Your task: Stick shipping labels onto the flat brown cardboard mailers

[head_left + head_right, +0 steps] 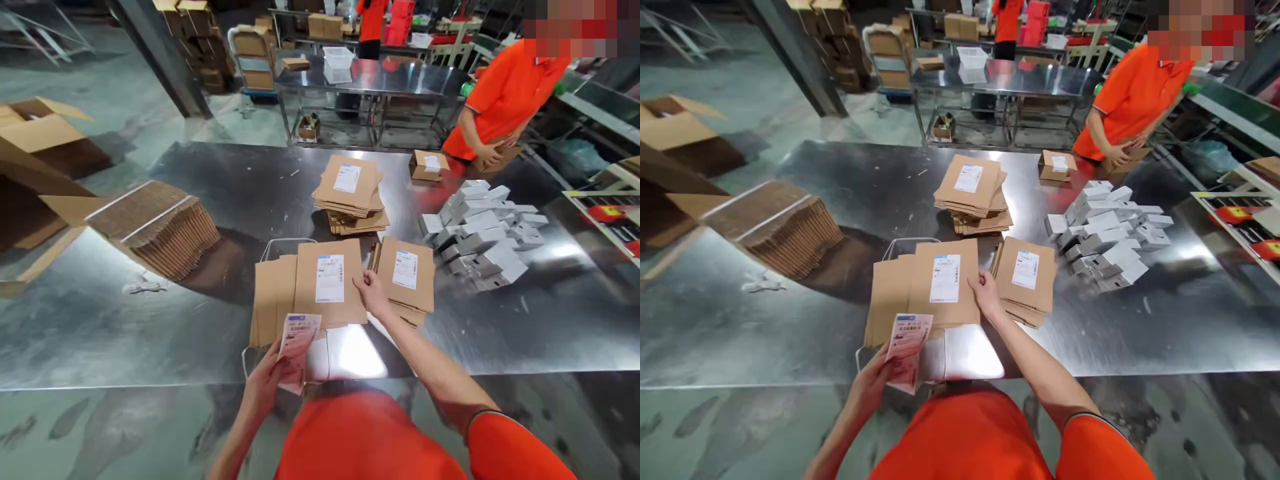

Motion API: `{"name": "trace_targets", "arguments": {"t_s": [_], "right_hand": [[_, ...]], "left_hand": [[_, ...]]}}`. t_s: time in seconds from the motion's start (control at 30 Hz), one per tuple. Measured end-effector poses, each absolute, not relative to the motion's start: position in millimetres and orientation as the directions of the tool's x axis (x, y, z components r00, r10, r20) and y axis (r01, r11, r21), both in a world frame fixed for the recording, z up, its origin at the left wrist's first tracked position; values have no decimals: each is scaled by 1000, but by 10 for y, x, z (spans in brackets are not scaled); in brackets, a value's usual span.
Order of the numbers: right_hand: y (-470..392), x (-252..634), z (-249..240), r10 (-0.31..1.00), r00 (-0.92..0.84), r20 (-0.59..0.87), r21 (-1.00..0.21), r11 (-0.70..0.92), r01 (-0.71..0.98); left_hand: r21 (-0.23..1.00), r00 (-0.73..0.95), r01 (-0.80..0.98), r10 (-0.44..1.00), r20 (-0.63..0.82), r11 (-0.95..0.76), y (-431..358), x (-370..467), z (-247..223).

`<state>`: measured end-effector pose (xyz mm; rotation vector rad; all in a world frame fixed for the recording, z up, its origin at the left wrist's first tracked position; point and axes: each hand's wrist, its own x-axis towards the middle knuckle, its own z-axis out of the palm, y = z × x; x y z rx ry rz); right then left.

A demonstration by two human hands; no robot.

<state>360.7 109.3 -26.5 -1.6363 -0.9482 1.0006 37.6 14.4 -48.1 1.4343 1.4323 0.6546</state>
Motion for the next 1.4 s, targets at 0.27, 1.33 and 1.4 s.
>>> {"name": "trace_targets", "arguments": {"t_s": [0.27,1.33,1.4], "right_hand": [[717,5297,-94,695,717,-52,-829,-431,357],[1092,3208,-128,962,69,-266,-901,-273,337],[1300,3292,-285,918,66,-390,-868,-391,305]], "left_hand": [[828,-38,489,955,-295,275,91,213,-428],[854,-58,-189,863,-503,485,154,966,108],[848,-40,-218,864,-502,482,136,913,90]]}}
